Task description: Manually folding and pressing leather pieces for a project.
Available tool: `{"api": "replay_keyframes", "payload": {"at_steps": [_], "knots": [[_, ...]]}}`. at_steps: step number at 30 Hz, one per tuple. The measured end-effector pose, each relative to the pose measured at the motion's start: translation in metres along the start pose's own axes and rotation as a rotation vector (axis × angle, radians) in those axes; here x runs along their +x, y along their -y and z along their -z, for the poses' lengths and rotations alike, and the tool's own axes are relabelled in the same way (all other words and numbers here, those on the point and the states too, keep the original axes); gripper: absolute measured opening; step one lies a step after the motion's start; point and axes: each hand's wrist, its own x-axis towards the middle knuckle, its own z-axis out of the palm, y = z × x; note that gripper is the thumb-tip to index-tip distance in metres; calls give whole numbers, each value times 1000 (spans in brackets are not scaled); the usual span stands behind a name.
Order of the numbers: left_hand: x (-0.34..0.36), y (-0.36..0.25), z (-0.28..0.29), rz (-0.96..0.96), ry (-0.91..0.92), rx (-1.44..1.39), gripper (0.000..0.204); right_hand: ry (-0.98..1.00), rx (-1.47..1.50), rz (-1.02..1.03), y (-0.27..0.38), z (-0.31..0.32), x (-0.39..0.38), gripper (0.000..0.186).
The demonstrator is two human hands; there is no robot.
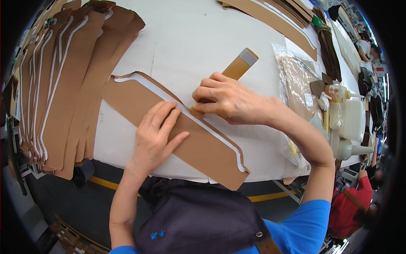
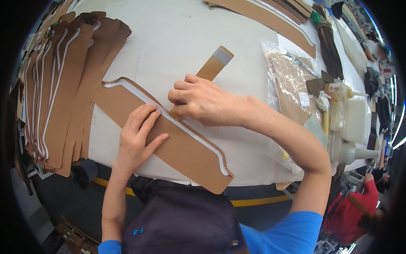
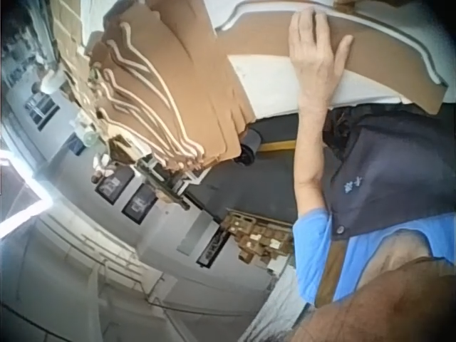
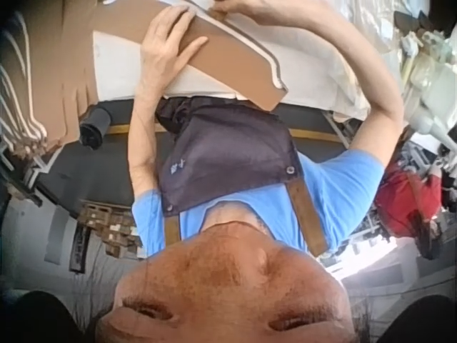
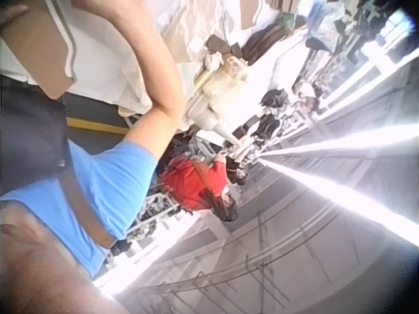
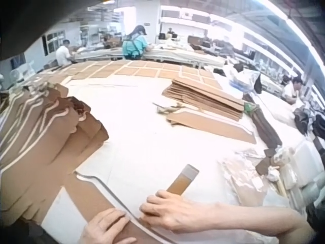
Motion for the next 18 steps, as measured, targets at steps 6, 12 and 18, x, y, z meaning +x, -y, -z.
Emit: {"api": "replay_keyframes", "payload": {"at_steps": [6,12,18], "knots": [[11,21,17,-124,27,158,53,-60,11,10,-21,-12,28,18],[18,43,29,-66,-10,103,56,-78,34,23,-40,-19,59,16],[18,68,33,77,-116,140,63,-75,17,21,-60,-25,95,13]]}}
